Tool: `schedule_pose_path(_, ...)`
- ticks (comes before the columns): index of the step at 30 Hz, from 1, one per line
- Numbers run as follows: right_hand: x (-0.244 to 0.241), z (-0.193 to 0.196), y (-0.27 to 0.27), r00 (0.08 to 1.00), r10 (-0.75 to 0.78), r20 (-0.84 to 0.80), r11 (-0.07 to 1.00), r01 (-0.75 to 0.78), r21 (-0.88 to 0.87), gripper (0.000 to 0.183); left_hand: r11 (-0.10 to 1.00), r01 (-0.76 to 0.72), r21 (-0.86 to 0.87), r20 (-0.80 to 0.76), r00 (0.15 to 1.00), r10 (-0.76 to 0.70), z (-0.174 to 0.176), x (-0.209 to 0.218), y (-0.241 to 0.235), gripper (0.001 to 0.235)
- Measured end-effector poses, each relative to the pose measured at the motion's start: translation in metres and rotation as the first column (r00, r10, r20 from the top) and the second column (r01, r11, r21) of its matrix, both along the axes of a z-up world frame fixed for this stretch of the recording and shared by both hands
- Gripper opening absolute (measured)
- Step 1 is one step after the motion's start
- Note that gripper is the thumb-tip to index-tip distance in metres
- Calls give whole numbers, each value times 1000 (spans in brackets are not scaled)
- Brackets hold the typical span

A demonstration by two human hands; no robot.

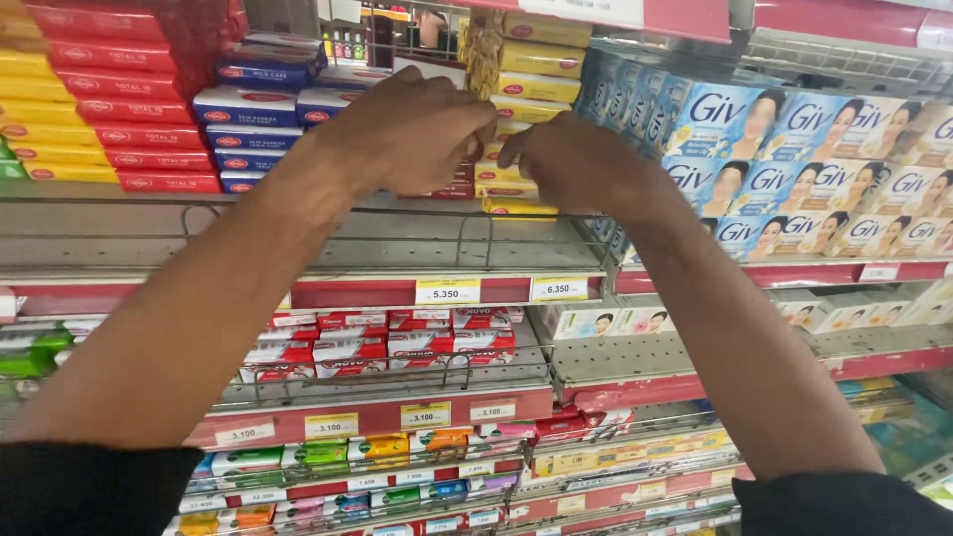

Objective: The person picks up packs of soap from a store shelf, places them into a shopping cart, and repeats the process with several different brands and varieties of soap bars.

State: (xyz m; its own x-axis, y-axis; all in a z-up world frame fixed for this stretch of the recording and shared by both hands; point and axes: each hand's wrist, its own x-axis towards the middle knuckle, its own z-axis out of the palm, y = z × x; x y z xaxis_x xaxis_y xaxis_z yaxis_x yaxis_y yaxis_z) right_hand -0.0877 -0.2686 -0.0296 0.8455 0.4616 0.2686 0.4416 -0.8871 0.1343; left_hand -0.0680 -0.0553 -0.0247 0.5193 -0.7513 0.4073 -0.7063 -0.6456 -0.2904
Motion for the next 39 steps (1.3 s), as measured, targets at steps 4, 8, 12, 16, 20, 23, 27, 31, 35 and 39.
schedule_pose_path(4,-45,0,-4,926,247,285,958,-278,73,38,952,199,-231,161,973,-164,-23,-68,25,27)
schedule_pose_path(8,-122,-34,3,780,397,484,803,-550,227,14,851,281,-444,305,940,-151,-81,-136,32,22)
schedule_pose_path(12,-182,-103,1,723,641,257,658,-690,299,14,741,302,-600,235,952,-197,-161,-206,33,15)
schedule_pose_path(16,-195,-188,5,497,862,-97,470,-713,520,24,539,139,-831,131,990,-53,-282,-240,33,18)
schedule_pose_path(20,-178,-329,11,423,750,-508,602,-118,790,20,148,-365,-919,-346,928,135,-415,-285,44,21)
schedule_pose_path(23,-183,-416,28,313,769,-557,564,77,822,24,9,-621,-784,-599,759,255,-494,-338,49,16)
schedule_pose_path(27,-214,-504,59,171,666,-726,666,302,682,26,-51,-789,-613,-733,543,409,-581,-414,49,14)
schedule_pose_path(31,-260,-545,115,78,518,-852,817,251,520,24,-201,-832,-517,-813,403,421,-660,-477,48,15)
schedule_pose_path(35,-282,-619,175,-106,495,-862,857,224,464,29,-456,-835,-307,-925,149,348,-726,-510,66,17)
schedule_pose_path(39,-302,-699,258,-188,414,-891,909,126,396,32,-656,-753,-50,-989,-55,139,-759,-532,118,26)
